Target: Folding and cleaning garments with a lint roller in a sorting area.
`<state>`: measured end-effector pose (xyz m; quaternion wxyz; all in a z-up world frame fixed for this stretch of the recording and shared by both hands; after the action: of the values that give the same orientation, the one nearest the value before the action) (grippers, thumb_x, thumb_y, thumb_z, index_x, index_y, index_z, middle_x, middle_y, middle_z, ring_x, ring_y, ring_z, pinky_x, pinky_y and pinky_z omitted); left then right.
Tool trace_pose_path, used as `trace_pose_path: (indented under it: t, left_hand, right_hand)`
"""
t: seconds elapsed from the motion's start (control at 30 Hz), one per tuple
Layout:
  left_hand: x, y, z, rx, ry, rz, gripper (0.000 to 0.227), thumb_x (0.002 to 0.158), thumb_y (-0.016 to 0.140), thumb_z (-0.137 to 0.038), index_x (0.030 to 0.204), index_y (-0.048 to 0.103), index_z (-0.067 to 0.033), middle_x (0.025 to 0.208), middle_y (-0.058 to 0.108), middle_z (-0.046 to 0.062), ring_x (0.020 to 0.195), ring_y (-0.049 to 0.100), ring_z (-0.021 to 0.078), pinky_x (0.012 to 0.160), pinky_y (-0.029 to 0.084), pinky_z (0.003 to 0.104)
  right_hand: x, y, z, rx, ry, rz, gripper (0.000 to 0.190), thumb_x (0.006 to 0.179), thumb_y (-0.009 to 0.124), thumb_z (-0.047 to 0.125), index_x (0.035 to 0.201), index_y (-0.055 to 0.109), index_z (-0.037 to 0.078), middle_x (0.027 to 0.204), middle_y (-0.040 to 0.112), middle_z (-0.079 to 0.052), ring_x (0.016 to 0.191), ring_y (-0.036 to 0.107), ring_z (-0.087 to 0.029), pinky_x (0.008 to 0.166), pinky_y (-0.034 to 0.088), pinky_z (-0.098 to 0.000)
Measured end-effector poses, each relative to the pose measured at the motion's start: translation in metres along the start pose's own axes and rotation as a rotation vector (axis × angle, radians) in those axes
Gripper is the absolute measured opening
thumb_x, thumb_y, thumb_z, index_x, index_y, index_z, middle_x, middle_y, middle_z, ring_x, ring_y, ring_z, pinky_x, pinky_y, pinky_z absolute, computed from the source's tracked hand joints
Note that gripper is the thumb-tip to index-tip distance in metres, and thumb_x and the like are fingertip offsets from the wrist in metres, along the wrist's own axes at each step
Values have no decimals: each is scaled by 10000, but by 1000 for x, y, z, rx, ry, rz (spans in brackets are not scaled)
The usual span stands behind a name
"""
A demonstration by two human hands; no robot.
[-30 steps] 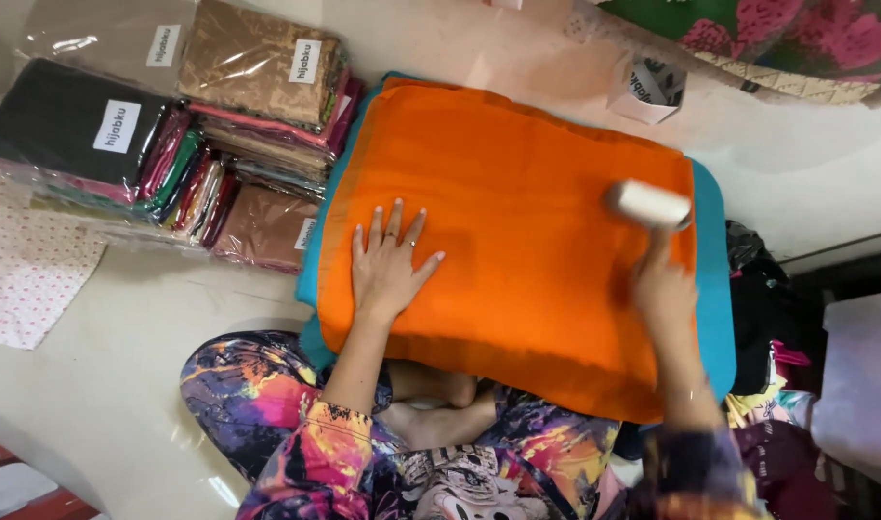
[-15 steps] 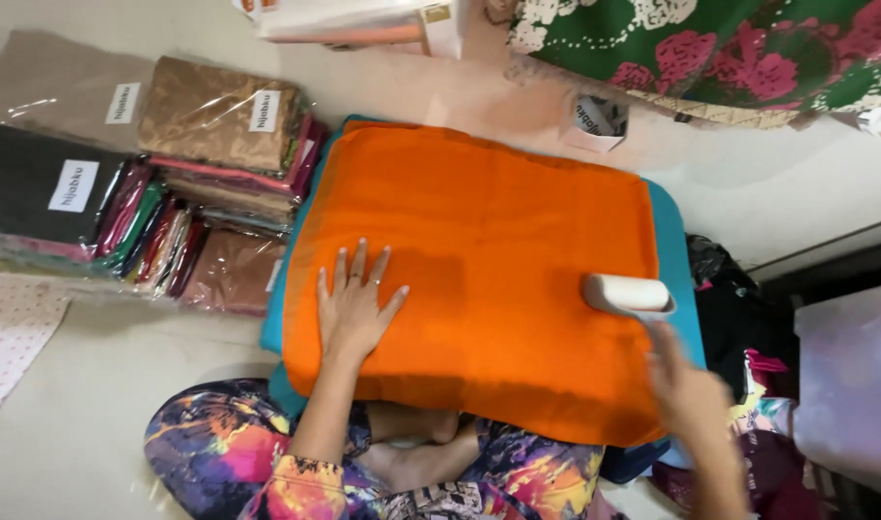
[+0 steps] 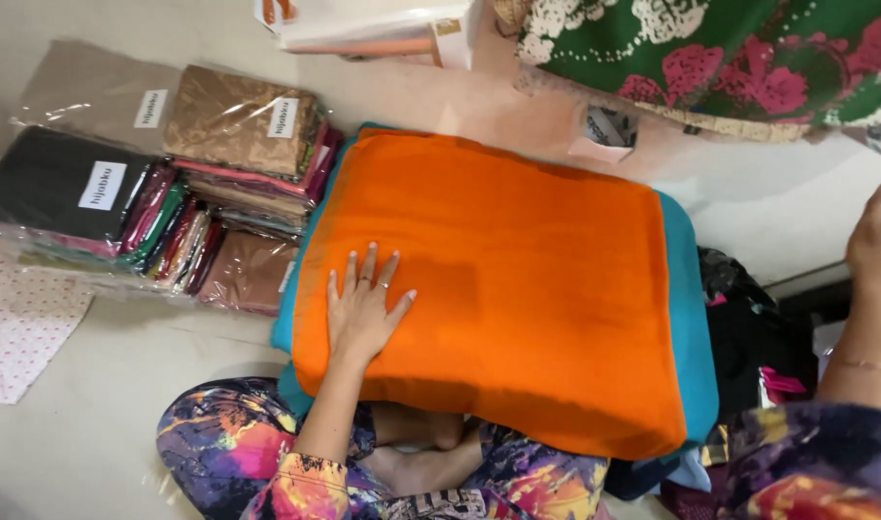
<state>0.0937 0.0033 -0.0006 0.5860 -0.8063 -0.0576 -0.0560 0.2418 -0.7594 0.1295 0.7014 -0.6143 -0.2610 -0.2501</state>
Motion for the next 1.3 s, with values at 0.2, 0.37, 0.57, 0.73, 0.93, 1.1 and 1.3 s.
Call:
trace_pose_path:
  t: [0.2, 0.37, 0.57, 0.73, 0.93, 1.1, 1.3]
  left_hand:
    - [34, -1, 0, 108, 90, -84, 643, 871, 626, -555, 1403, 600, -196, 1412, 548, 155, 1151, 530, 379, 908, 387, 517]
    - [111, 2, -13, -47, 193, -16, 515, 895, 639, -413, 1311, 623, -110, 1337, 599, 105, 1213, 538, 331, 970, 390, 505]
    - [196, 35, -37, -33, 387, -75, 484, 873, 654, -292, 1323, 604, -122, 1460, 535, 98, 1294, 495, 344, 980, 434, 521]
    - [236, 53, -52, 81, 388, 113, 462, 982, 601, -261, 1430, 584, -150, 1536, 509, 105, 1455, 408, 383, 1092, 406, 574]
    - [274, 94, -32, 165, 343, 192, 455, 1034, 534, -282, 1475, 515, -172, 1552, 488, 71, 1481, 380, 347, 1138, 352, 578]
    - [271, 64, -33, 212, 395, 61, 370, 989, 594, -262, 1335, 612, -132, 1330, 601, 92, 1224, 592, 307, 958, 445, 471]
    - [272, 49, -21, 183, 398, -177, 397, 878, 706, -306, 1206, 610, -105, 1019, 754, 77, 986, 637, 264, 882, 369, 424]
  right_hand:
    - [-42, -71, 138, 525, 282, 33, 336, 1350, 449, 191, 1407, 517, -134, 1190, 624, -266, 862, 643, -320, 677, 594, -397]
    - [-70, -42, 97, 1036, 781, -96, 363, 1130, 474, 507, 1243, 550, 170, 1004, 514, 26, 860, 660, -135, 713, 599, -259]
    - [-127, 67, 111, 1018, 984, 48, 38, 1040, 479, 154, 1062, 509, 149, 831, 540, -23, 664, 527, -149, 539, 452, -285]
    - [-102, 145, 143, 353, 536, 333, 486, 1027, 719, 411, 1372, 666, 72, 1199, 702, -244, 1077, 664, -443, 853, 562, -555]
    - [-69, 173, 146, 17, 401, 262, 163, 937, 753, 403, 1042, 809, 291, 879, 766, 23, 807, 737, -335, 714, 625, -466]
    - [-58, 104, 223, 287, 190, 143, 103, 957, 841, 139, 1040, 796, 98, 882, 751, -113, 856, 731, -332, 766, 600, -374]
    - [-50, 91, 203, 431, 336, 130, 110, 1001, 764, 65, 1030, 744, -40, 806, 685, -91, 676, 576, -164, 654, 478, -294]
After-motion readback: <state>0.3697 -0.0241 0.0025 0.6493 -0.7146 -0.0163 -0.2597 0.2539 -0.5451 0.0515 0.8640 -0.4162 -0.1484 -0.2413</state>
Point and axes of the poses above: each hand's wrist, its own x-axis towards the middle knuckle, its own y-axis out of the palm, z = x × y, the point moved 9 cm from there along x, towards the middle knuckle
